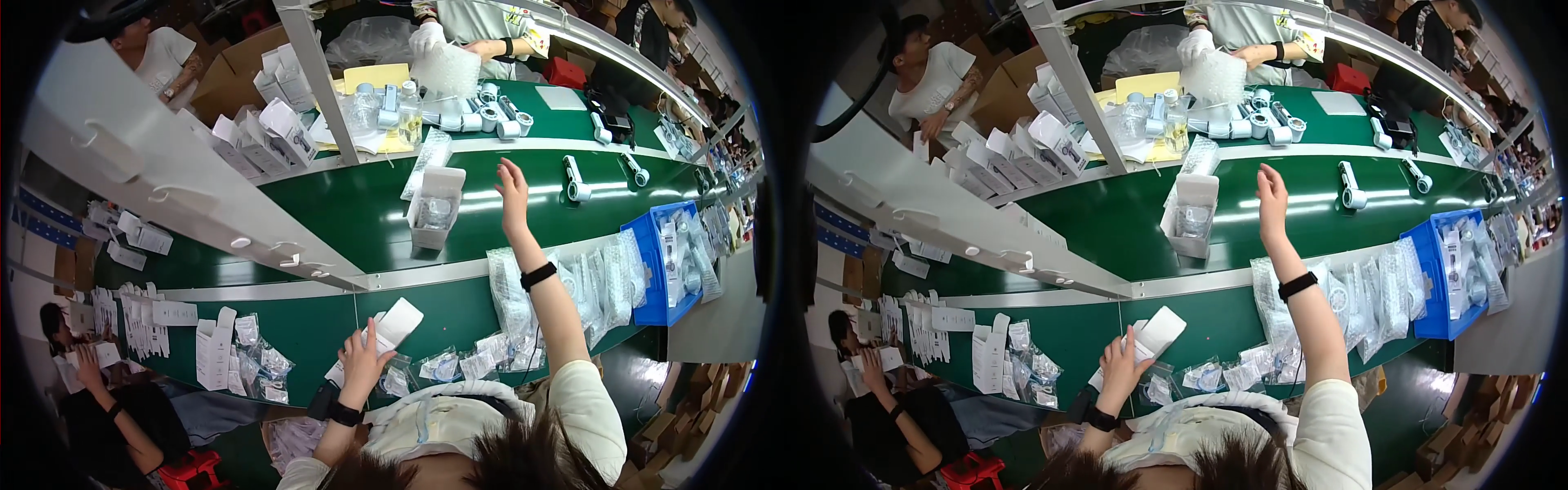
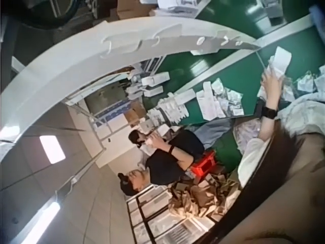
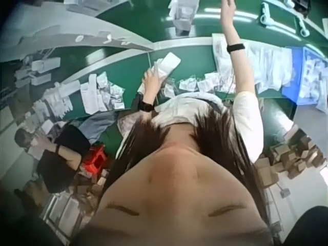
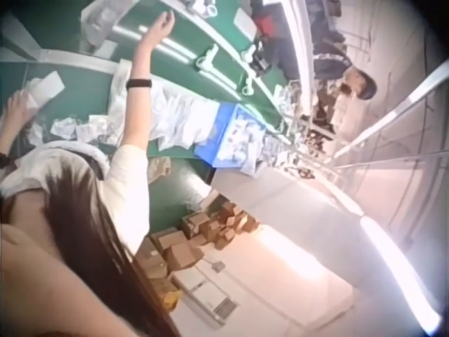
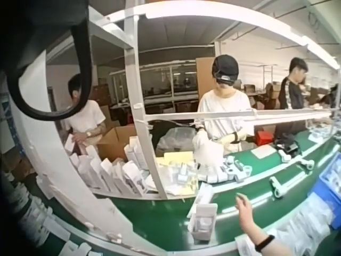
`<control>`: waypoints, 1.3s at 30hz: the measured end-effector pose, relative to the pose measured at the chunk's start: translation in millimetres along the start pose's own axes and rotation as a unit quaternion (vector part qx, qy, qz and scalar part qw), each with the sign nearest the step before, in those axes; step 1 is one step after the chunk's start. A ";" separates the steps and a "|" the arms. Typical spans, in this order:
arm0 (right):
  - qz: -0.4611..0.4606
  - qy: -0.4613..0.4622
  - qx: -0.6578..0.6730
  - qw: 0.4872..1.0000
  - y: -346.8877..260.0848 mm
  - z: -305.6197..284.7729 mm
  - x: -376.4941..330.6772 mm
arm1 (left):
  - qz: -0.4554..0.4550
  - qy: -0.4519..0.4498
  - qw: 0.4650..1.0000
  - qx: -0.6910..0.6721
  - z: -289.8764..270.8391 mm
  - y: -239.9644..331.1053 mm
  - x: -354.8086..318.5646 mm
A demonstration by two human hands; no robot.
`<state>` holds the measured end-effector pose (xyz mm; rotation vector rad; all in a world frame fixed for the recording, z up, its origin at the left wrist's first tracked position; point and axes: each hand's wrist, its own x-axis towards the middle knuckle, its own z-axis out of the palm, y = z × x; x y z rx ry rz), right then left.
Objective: The person packages handheld fans by hand, placing a bubble-wrapped fan, a charging cable, and a manual into a box. They close the box, set it aside, and repeat the process with several more units.
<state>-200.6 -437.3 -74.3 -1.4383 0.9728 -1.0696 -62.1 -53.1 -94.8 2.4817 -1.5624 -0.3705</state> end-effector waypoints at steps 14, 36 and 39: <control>0.217 -0.022 -0.363 0.906 110.5 150.2 113.2 | 0.084 -0.123 0.943 -0.299 -15.1 -33.8 12.4; -0.070 0.075 0.254 0.962 -125.2 31.6 -183.5 | 0.115 0.141 0.907 -0.381 6.0 81.3 55.4; -0.196 0.118 -0.046 0.972 -80.1 49.8 -205.8 | 0.004 0.115 0.902 -0.416 17.7 85.6 38.8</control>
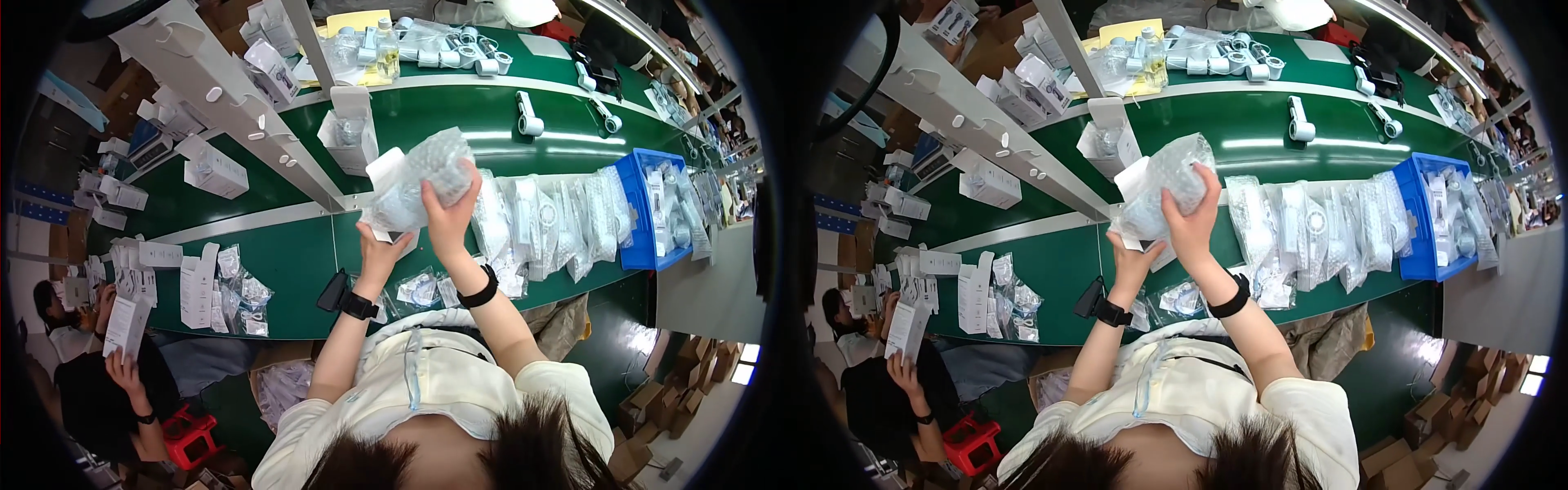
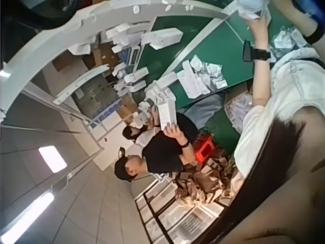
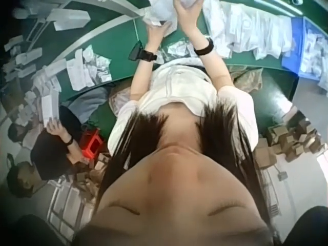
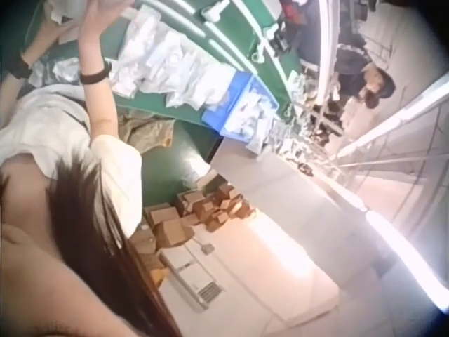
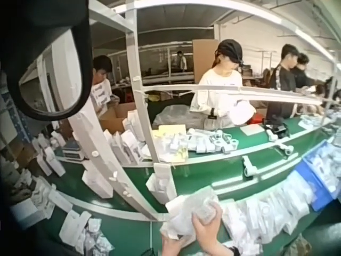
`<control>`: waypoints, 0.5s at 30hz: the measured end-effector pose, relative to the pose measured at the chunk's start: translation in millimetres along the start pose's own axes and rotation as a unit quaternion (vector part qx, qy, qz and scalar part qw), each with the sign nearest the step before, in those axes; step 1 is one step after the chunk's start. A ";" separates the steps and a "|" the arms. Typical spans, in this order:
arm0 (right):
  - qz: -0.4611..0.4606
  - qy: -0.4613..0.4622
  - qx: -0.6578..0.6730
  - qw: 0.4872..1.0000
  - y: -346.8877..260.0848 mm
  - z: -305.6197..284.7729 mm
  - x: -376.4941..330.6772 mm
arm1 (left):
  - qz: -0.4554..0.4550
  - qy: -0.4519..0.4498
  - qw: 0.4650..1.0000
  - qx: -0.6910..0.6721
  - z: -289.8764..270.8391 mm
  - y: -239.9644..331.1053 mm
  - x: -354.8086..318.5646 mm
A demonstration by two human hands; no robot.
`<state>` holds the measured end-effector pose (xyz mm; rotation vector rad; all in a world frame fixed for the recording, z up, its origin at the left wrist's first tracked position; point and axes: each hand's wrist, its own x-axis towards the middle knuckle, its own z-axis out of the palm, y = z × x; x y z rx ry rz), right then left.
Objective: The person packages handheld fans by hand, placing a bubble-wrapped fan, a charging cable, and a manual into a box. They close the box, set it aside, and repeat the process with several more units.
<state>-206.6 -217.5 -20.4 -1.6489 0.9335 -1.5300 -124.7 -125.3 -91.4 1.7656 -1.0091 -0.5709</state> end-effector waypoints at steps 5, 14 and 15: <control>-0.169 -0.129 -0.117 0.970 3.5 -0.8 -14.6 | 0.162 0.058 0.984 -0.038 12.7 -19.2 -6.5; -0.192 -0.290 -0.182 0.920 28.9 -69.8 -57.2 | 0.172 0.033 0.980 -0.091 -10.4 -32.7 -21.5; -0.169 -0.298 -0.195 0.919 34.9 -88.1 -65.0 | 0.168 0.026 0.983 -0.071 -16.2 -26.8 -23.4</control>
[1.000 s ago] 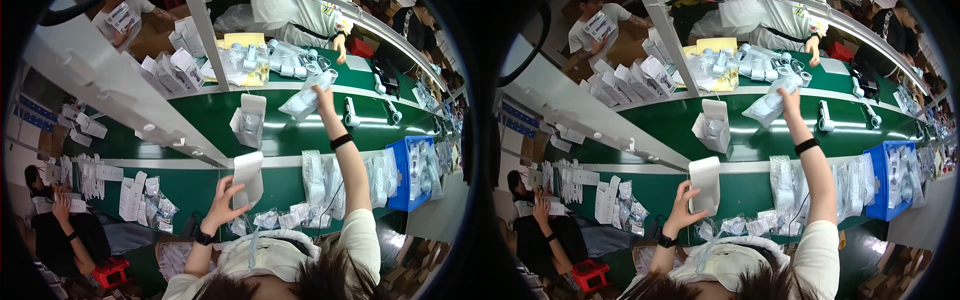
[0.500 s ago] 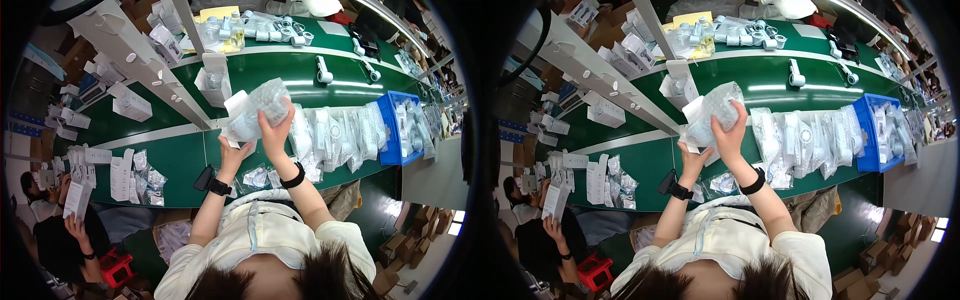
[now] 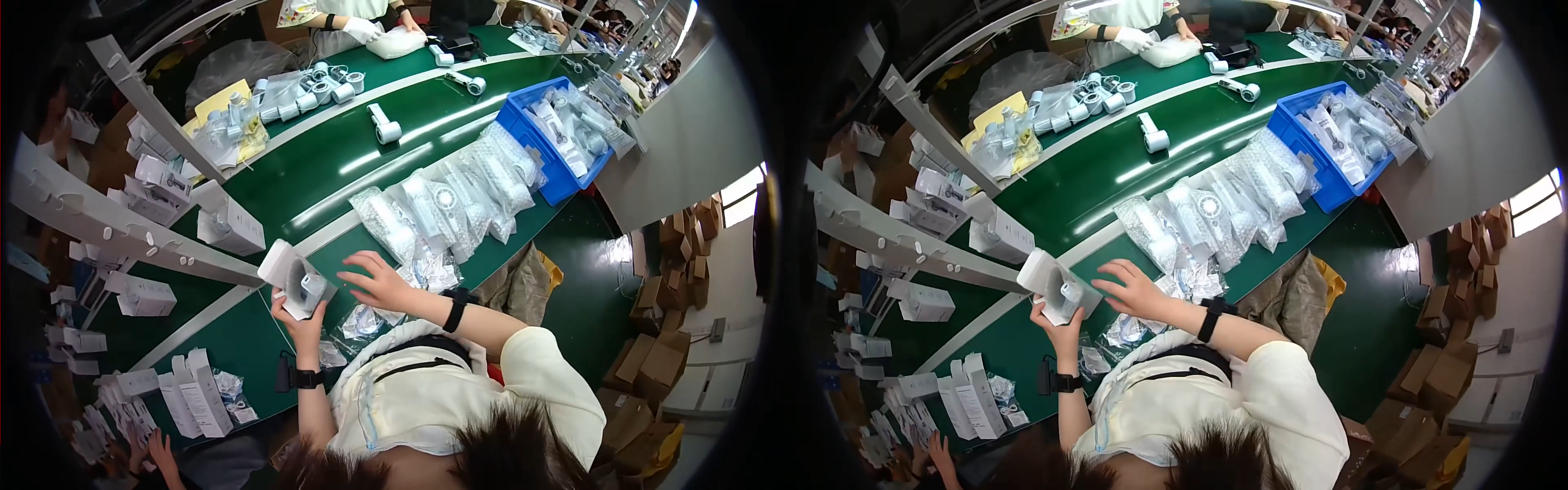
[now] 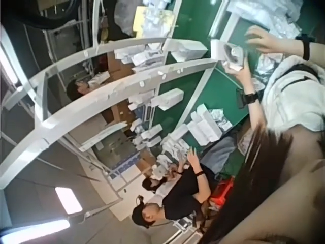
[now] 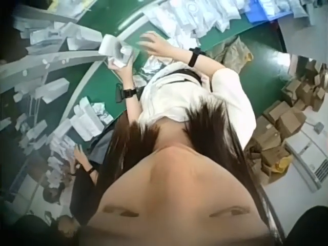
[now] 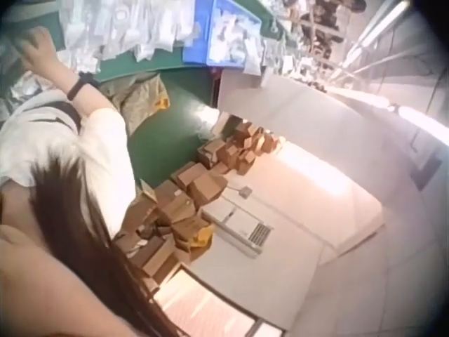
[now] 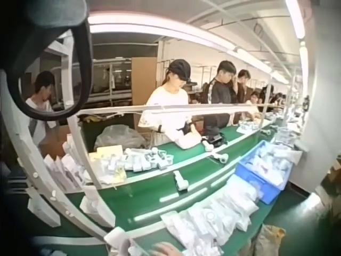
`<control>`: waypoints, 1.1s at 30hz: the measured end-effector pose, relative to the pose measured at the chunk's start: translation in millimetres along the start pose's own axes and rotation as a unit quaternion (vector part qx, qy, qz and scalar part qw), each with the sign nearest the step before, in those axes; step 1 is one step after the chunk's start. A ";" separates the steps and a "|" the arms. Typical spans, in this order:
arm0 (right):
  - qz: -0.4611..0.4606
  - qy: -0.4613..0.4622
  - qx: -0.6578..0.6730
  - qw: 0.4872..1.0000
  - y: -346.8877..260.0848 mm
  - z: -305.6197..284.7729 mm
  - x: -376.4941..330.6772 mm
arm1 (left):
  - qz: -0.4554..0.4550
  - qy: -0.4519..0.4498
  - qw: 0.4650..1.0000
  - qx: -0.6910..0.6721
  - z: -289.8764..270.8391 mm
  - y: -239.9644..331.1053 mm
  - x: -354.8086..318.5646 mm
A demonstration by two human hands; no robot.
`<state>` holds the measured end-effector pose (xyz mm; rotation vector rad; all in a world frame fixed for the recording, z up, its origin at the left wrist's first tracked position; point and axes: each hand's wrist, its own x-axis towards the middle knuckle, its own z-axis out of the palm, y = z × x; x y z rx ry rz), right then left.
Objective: The person packages handheld fans by hand, placing a bubble-wrapped fan, a charging cable, and a manual into a box. They close the box, set it aside, and repeat the process with several more units.
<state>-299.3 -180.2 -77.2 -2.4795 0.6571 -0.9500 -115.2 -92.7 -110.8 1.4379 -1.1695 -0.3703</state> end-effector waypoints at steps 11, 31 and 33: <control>0.046 -0.204 0.007 0.978 52.2 24.4 -80.9 | -0.080 -0.005 0.983 0.167 -28.1 48.9 32.6; -0.214 -0.124 -0.044 0.968 -51.7 18.7 90.7 | -0.162 0.057 0.978 0.116 -38.2 35.3 47.6; -0.227 -0.158 -0.046 0.960 -45.7 16.2 84.8 | -0.119 0.075 0.987 0.074 -34.0 31.5 44.9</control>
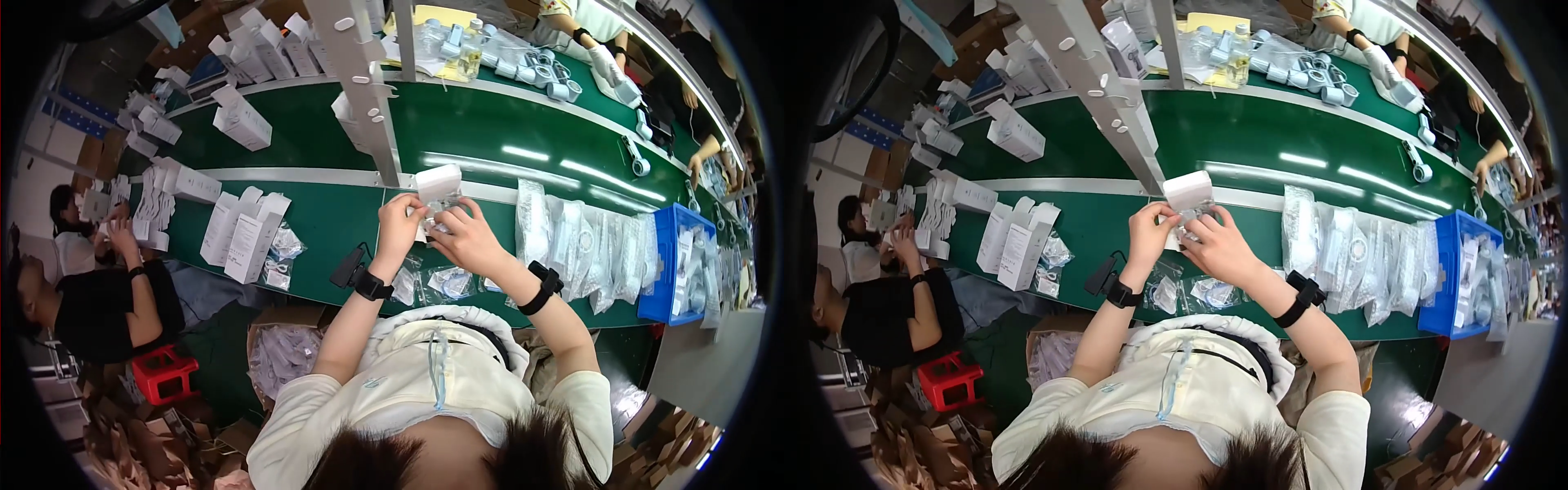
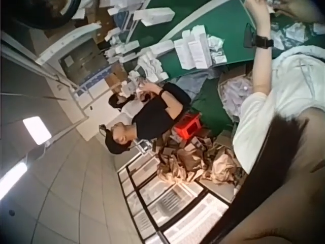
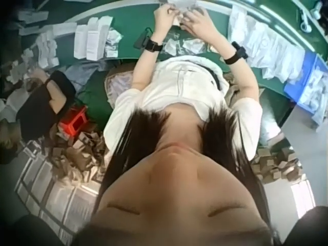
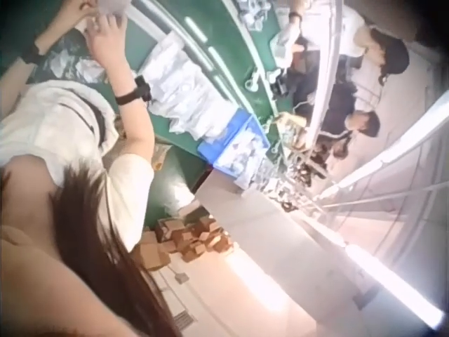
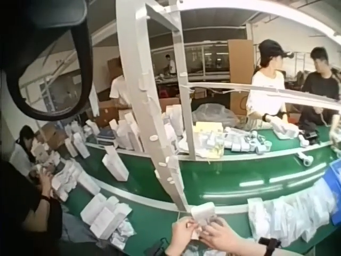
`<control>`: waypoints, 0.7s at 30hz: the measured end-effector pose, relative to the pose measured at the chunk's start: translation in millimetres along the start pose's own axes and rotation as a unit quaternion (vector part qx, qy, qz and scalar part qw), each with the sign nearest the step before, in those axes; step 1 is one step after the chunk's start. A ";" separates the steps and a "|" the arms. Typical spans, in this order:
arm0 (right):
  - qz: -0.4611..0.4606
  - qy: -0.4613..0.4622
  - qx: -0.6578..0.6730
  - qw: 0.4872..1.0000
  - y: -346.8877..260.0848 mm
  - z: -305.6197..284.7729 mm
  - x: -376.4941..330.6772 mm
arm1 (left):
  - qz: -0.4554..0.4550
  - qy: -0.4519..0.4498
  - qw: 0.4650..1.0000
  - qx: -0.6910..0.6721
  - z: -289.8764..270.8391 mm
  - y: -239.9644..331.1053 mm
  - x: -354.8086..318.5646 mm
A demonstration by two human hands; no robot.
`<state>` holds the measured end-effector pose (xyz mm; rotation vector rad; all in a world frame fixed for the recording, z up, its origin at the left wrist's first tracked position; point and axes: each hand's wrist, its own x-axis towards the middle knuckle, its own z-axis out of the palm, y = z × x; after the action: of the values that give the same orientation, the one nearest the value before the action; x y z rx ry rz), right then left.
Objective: The person packages handheld fans by hand, placing a bubble-wrapped fan, a charging cable, and a manual into a box. They close the box, set it aside, and repeat the process with several more units.
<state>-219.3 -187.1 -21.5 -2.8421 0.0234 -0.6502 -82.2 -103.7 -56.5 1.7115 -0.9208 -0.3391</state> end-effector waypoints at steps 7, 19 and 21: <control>0.035 -0.040 -0.032 0.998 -4.3 6.6 -11.4 | 0.014 0.013 1.000 -0.012 1.5 -9.3 -0.8; 0.105 -0.289 -0.051 0.950 -1.4 5.1 3.0 | -0.002 -0.028 1.000 -0.001 -0.3 -13.9 -2.4; 0.079 -0.228 -0.053 0.969 -2.3 12.4 -1.0 | -0.005 -0.019 1.000 0.012 -6.3 -20.0 -8.3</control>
<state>-214.9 -182.2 -32.3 -2.9799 0.2110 0.0464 -75.5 -91.6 -74.3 1.7365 -0.9481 -0.3701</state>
